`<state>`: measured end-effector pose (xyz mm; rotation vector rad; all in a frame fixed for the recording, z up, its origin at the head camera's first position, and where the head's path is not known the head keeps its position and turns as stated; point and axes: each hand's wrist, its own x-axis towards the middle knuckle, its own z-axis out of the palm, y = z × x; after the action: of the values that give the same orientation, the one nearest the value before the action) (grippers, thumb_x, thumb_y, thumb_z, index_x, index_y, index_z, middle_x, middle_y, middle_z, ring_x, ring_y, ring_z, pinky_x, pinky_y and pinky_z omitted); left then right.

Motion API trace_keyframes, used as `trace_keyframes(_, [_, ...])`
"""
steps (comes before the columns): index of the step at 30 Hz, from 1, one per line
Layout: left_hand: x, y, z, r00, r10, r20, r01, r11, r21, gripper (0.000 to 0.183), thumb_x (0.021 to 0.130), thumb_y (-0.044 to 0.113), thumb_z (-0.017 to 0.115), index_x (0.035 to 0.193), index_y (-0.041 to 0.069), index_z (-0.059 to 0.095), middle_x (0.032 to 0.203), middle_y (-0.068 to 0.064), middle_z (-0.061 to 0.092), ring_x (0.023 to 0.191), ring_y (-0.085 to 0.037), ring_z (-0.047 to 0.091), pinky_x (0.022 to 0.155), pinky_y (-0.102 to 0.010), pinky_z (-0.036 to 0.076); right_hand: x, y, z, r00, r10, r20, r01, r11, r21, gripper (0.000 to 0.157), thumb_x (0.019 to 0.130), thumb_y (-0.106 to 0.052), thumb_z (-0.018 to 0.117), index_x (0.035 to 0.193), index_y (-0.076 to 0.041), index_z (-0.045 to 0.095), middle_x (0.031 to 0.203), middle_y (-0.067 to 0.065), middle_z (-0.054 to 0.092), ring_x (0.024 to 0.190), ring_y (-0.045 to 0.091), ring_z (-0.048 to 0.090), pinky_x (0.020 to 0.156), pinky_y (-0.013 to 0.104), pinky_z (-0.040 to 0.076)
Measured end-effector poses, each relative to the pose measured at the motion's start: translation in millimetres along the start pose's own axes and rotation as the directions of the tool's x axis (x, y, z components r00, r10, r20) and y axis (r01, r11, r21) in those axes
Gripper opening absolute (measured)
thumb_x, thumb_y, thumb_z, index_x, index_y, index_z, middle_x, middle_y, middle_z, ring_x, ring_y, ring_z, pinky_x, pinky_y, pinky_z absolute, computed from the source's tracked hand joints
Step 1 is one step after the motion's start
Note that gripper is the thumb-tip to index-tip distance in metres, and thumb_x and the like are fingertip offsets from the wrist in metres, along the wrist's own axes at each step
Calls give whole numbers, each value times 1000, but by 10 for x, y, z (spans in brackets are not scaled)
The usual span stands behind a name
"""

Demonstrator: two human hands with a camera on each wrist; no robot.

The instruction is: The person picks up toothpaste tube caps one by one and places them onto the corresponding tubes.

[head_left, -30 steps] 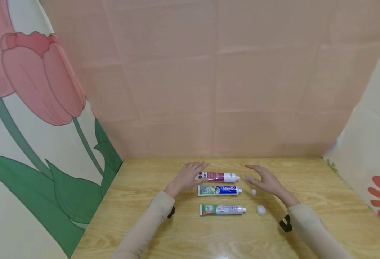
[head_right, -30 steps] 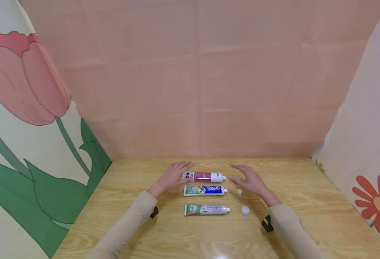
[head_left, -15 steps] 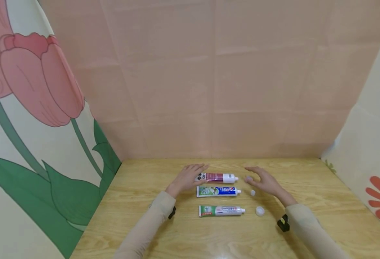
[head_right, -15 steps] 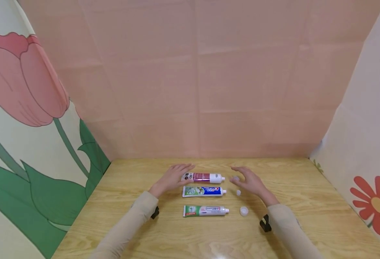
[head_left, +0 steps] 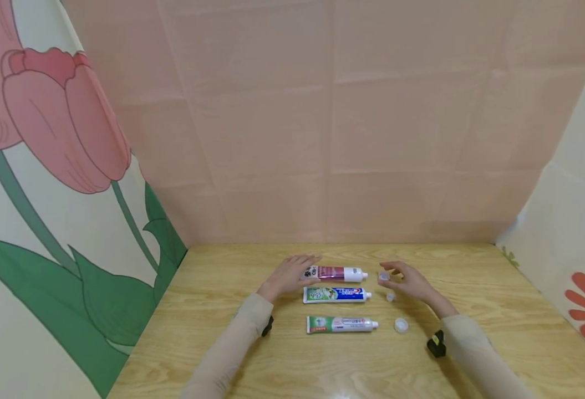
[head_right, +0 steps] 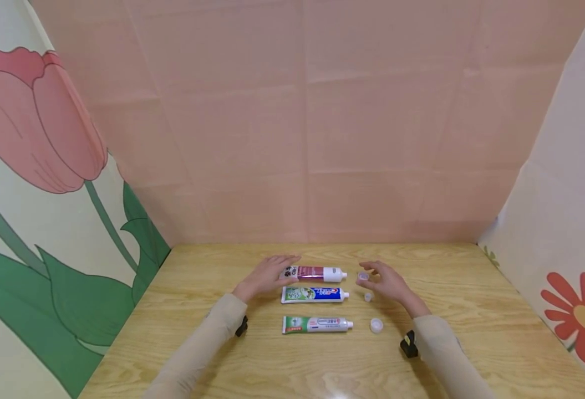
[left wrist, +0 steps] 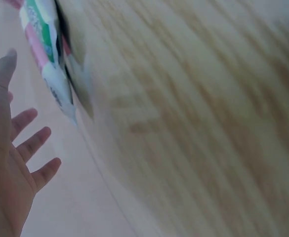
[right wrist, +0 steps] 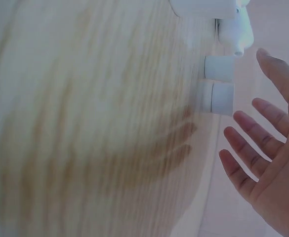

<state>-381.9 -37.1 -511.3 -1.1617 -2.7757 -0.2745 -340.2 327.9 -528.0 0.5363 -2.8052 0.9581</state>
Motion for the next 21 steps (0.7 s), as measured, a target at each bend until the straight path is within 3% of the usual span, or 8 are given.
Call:
trace_keyframes(11, [117,-48,92,999,15,43,-13,999,-44,63,91,55,43,146,31,24,148,-4,33,135,-25,31,109,-52,25,12,17,-4,999,23,29,-24,999,37,60,82,-34,70,128,-1,51,110,17,59,95,31,57,79,46,49])
trace_keyframes(21, [188,-96,160,993,17,114,-10,998,-66,63,91,55,46,146,36,22,148,-2,33,135,-21,30,110,-49,25,30,104,17,999,21,37,-23,998,51,57,82,-27,71,127,2,51,106,18,60,89,27,58,76,42,50])
